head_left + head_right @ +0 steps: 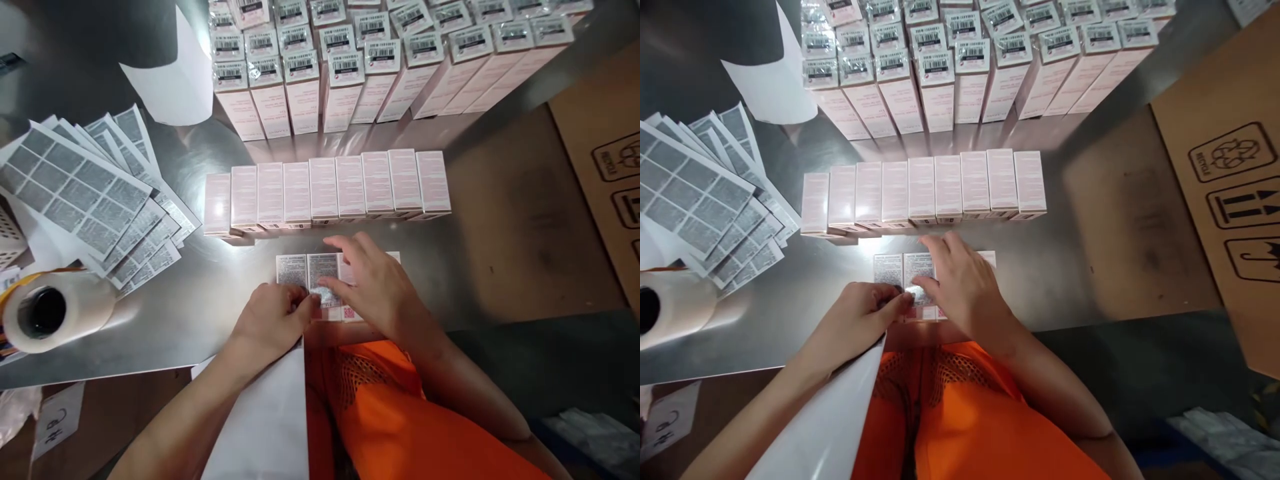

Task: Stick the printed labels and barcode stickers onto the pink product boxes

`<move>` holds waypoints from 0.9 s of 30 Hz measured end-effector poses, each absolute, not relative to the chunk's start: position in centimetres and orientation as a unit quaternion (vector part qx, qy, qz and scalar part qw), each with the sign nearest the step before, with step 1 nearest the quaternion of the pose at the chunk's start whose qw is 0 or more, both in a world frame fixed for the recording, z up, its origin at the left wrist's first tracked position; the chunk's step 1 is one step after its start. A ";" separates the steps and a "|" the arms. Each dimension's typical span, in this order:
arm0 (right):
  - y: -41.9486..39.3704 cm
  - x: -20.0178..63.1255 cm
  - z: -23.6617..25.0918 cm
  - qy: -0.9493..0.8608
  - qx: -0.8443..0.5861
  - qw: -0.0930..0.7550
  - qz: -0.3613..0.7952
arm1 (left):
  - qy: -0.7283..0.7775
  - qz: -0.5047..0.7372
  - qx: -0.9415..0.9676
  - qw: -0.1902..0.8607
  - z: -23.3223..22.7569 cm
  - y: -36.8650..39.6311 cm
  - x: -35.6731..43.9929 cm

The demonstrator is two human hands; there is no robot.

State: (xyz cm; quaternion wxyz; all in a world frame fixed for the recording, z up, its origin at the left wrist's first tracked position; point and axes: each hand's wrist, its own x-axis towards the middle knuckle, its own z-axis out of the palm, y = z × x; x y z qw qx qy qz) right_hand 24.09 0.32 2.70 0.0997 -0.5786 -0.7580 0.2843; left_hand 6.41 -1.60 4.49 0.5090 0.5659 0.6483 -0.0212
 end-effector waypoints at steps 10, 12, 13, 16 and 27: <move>-1.1 24.5 2.7 -0.772 -0.558 0.104 0.286 | 0.641 -0.030 0.610 0.465 5.2 -1.8 6.5; -1.2 24.5 2.7 -0.774 -0.553 0.107 0.288 | 0.645 -0.047 0.622 0.442 5.5 -1.9 6.5; -1.2 24.5 2.7 -0.776 -0.551 0.109 0.287 | 0.649 -0.056 0.625 0.431 5.6 -1.9 6.4; -1.4 24.4 2.6 -0.783 -0.541 0.123 0.281 | 0.673 -0.075 0.621 0.395 6.2 -2.2 5.8; -4.5 22.7 3.5 -0.709 -0.528 0.346 0.315 | 0.818 0.104 0.553 0.118 8.5 -2.4 1.6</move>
